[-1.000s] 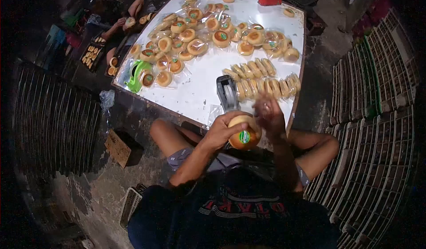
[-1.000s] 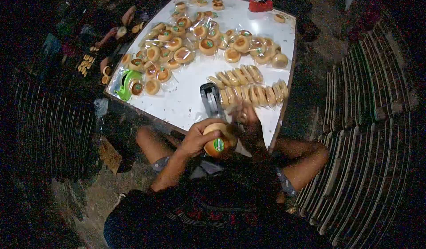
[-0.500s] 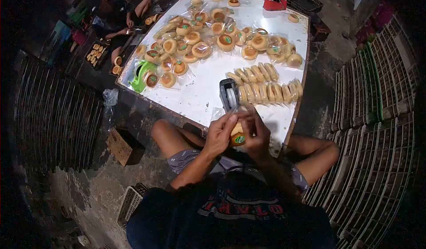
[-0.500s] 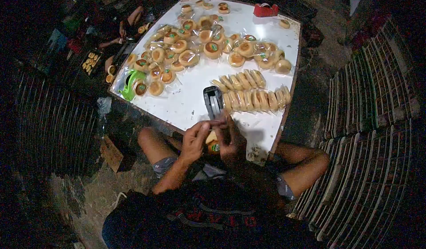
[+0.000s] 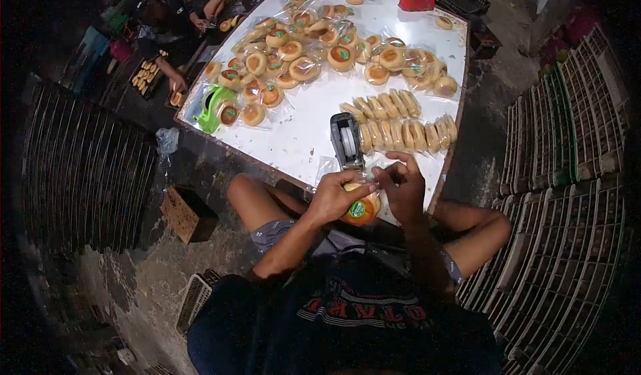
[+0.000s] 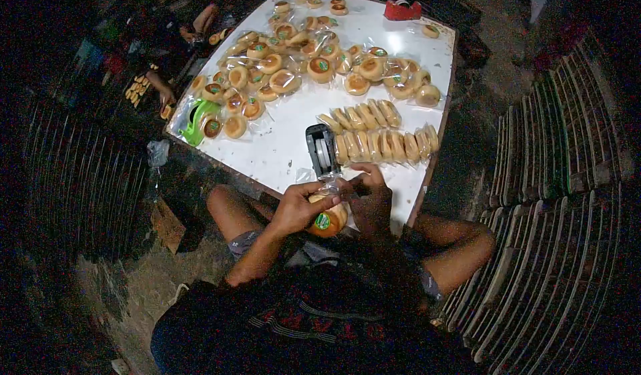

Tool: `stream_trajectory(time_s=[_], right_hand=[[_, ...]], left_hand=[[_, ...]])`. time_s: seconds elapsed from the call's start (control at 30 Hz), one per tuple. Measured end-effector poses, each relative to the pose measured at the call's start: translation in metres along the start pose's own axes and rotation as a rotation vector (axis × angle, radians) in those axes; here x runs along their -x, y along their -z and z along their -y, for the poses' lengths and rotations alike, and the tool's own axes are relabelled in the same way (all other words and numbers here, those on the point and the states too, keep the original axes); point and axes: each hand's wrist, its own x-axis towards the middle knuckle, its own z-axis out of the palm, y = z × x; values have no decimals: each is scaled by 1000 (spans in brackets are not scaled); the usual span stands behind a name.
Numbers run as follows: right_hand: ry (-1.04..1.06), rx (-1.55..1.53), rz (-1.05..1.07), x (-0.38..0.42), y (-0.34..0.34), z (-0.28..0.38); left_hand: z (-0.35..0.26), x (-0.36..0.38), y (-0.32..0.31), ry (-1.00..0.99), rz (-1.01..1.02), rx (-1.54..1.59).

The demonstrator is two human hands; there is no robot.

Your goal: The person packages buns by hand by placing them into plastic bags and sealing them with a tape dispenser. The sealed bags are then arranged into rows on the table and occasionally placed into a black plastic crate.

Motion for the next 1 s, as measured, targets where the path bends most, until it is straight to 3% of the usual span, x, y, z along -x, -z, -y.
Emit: stream_trajectory(time_s=[0.03,0.1,0.13,0.23,0.27,0.37,0.4,0.5,0.53,0.63,0.67,0.73,0.77,0.8,0.9,0.93,1.0], right_hand=[[124,104,-50,2,-1,-2],[380,311,-137,3,-5,-7],[485,436,-83,0,-2,-6],[494,292,184,-3,10,9],[357,211,304,-3,17,19],[432,287,146,-6,6,-1],[358,345,64,-2,-3,-1],[183,343,-15,12,-31,-28],[30,129,44,19,-38,-27],[-59,-503,95,35,-62,-30],[-155,-518,168,36,-63,-30],[-355,-539,312,40,-58,-26],[-314,-610,295,41,-63,-22],[-272,-682,280,43,-67,-17],[-140,-438,119,28,-69,-21],[-35,-389,85,15,-72,-28],[-169,-198,150,-15,-62,-44]], left_hand=[[-5,1,0,57,-1,-34],[10,-2,2,-7,9,25],[17,-2,3,-34,14,53],[25,-2,-5,-250,-210,278],[26,-1,-4,-129,-142,312],[28,0,7,226,40,413],[25,-1,8,239,-6,341],[24,-2,1,-96,-309,-39],[26,0,-5,-116,-395,3],[16,10,-6,-290,-562,-95],[33,14,-3,-336,-499,-83],[31,14,-10,-252,-545,196],[31,15,-12,-210,-568,336],[31,13,-4,-200,-544,71],[18,18,-6,136,-290,859],[29,20,-3,273,-252,957],[40,15,3,252,-289,1157]])
